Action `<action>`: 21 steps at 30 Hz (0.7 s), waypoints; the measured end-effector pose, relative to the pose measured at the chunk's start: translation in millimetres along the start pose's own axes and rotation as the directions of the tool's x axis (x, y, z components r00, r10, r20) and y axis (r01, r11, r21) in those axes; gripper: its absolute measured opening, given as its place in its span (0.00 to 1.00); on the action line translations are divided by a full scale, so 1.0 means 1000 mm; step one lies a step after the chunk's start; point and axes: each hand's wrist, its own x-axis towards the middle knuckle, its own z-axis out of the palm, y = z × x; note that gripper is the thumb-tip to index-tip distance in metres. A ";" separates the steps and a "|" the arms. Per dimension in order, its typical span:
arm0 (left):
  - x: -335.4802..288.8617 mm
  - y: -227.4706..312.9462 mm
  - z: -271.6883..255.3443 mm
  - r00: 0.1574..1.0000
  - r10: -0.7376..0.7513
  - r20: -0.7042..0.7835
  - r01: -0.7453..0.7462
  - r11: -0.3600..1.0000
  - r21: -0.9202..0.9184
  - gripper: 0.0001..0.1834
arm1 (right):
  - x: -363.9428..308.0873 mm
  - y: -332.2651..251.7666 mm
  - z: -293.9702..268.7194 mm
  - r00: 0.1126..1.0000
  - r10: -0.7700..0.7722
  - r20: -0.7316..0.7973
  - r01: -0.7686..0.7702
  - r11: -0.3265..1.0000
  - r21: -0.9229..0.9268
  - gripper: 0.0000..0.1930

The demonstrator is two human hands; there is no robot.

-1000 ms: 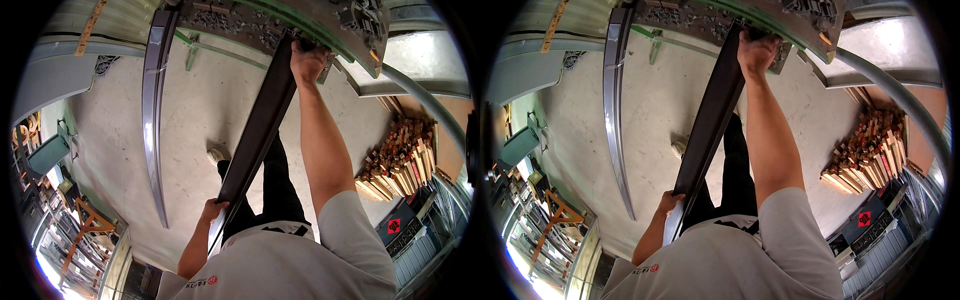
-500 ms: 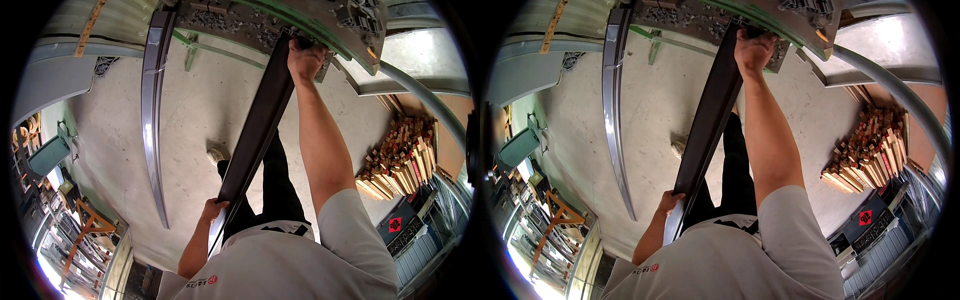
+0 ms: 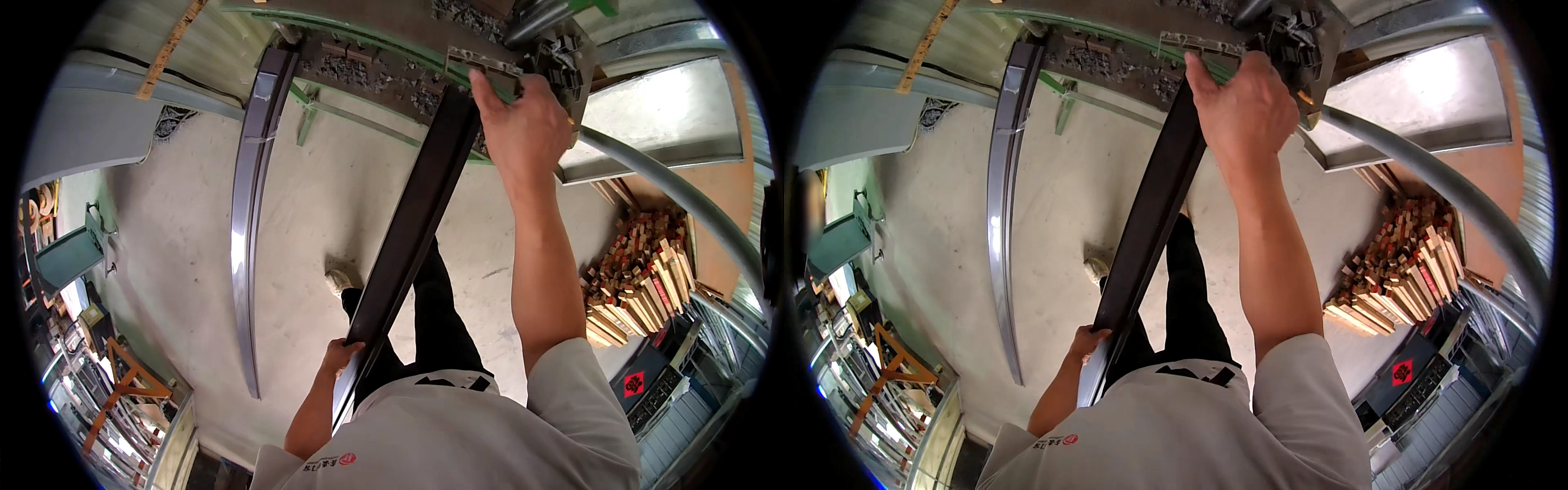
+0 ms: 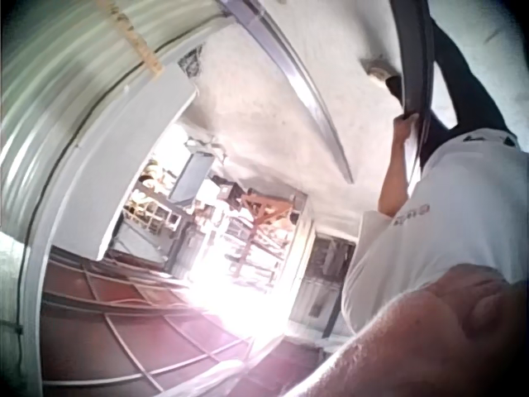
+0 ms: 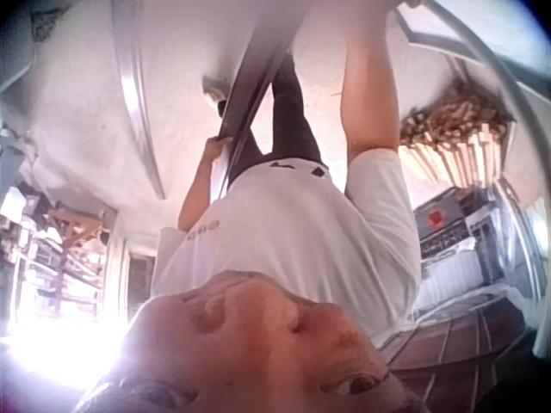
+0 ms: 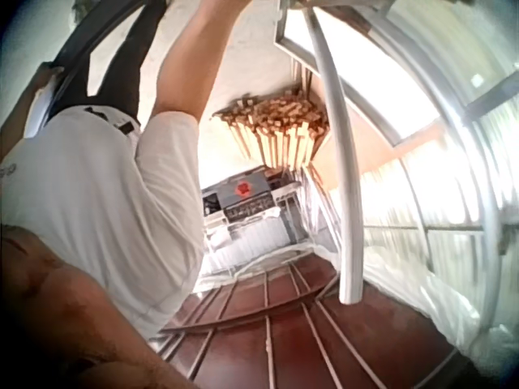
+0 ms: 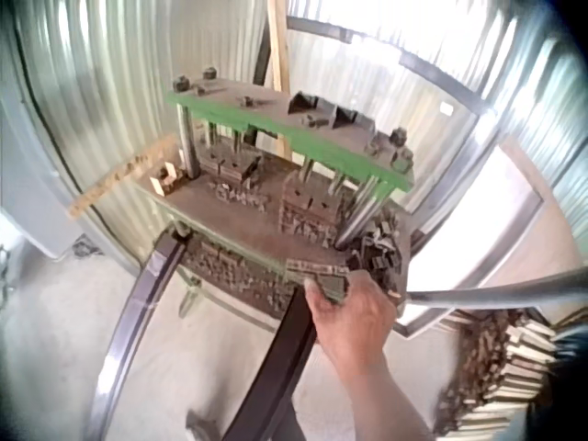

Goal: The person uses a drill to secure fasteners onto a long metal beam, then moves to a large industrial machine to process a curved metal component, and finally places the metal parts onto a storage rack.

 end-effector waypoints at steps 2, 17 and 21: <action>0.004 -0.008 0.002 0.997 0.068 -0.019 -0.068 0.998 -0.011 0.23 | 0.014 -0.007 -0.003 0.983 0.037 0.178 -0.009 0.988 -0.155 0.28; -0.004 0.001 0.004 0.992 0.121 0.021 -0.119 0.990 -0.070 0.19 | -0.057 0.089 -0.194 0.972 0.222 0.076 -0.234 0.887 0.398 0.09; 0.008 -0.006 0.006 0.995 0.098 0.016 -0.097 0.994 -0.049 0.21 | -0.008 0.143 -0.358 0.927 0.154 -0.342 0.002 0.909 0.416 0.22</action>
